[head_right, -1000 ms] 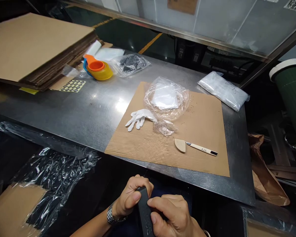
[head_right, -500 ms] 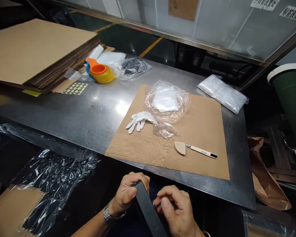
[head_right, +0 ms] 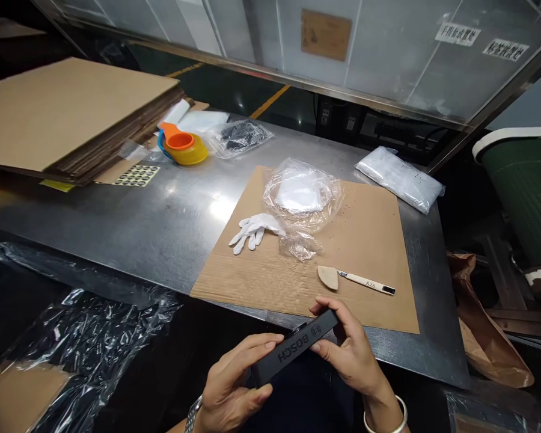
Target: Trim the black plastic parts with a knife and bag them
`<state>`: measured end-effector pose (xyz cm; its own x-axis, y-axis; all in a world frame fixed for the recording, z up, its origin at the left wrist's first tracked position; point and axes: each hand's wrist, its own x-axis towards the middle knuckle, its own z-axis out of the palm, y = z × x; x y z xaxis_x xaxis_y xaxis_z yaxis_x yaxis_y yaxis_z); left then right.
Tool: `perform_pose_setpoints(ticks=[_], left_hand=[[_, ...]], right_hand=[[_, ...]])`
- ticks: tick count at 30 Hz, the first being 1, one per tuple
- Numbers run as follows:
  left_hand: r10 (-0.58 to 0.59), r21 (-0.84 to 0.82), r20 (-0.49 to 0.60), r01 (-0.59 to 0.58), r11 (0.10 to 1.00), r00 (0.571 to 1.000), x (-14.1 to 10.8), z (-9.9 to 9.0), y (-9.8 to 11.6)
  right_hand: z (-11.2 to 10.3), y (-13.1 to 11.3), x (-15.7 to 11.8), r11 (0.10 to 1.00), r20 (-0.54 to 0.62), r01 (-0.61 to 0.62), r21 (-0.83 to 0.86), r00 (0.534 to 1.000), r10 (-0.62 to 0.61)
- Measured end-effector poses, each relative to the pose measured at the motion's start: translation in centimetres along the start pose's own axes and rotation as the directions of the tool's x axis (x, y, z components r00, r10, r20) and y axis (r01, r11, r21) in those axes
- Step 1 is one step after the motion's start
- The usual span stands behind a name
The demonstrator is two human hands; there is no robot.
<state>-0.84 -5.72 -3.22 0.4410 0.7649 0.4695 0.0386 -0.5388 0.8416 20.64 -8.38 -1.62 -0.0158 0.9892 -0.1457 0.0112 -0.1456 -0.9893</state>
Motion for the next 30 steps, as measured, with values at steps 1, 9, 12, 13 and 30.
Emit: perform_pose_setpoints(ticks=[1,9,12,13,30], left_hand=[[0.003,0.003,0.004,-0.003,1.000,1.000,-0.1,0.1,0.2],[0.152,0.242,0.022,-0.153,0.958,0.988,-0.2,0.5,0.8],[0.175,0.236,0.022,-0.176,0.956,0.984,-0.5,1.1,0.5],[0.166,0.217,0.017,-0.166,0.962,0.986,-0.6,1.4,0.4],[-0.233,-0.182,0.071,0.242,0.953,0.970,-2.1,2.0,0.5]], right_hand=[[0.0,-0.1,0.3,0.999,0.017,0.003,0.049,1.000,-0.004],[1.1,0.3,2.0,0.940,0.073,-0.005,0.342,0.997,-0.021],[2.0,0.3,2.5,0.933,-0.046,0.044,0.357,0.999,-0.029],[2.2,0.2,2.7,0.935,-0.076,0.054,0.350,0.997,-0.029],[3.3,0.1,3.3,0.971,-0.122,-0.002,0.240,0.992,0.032]])
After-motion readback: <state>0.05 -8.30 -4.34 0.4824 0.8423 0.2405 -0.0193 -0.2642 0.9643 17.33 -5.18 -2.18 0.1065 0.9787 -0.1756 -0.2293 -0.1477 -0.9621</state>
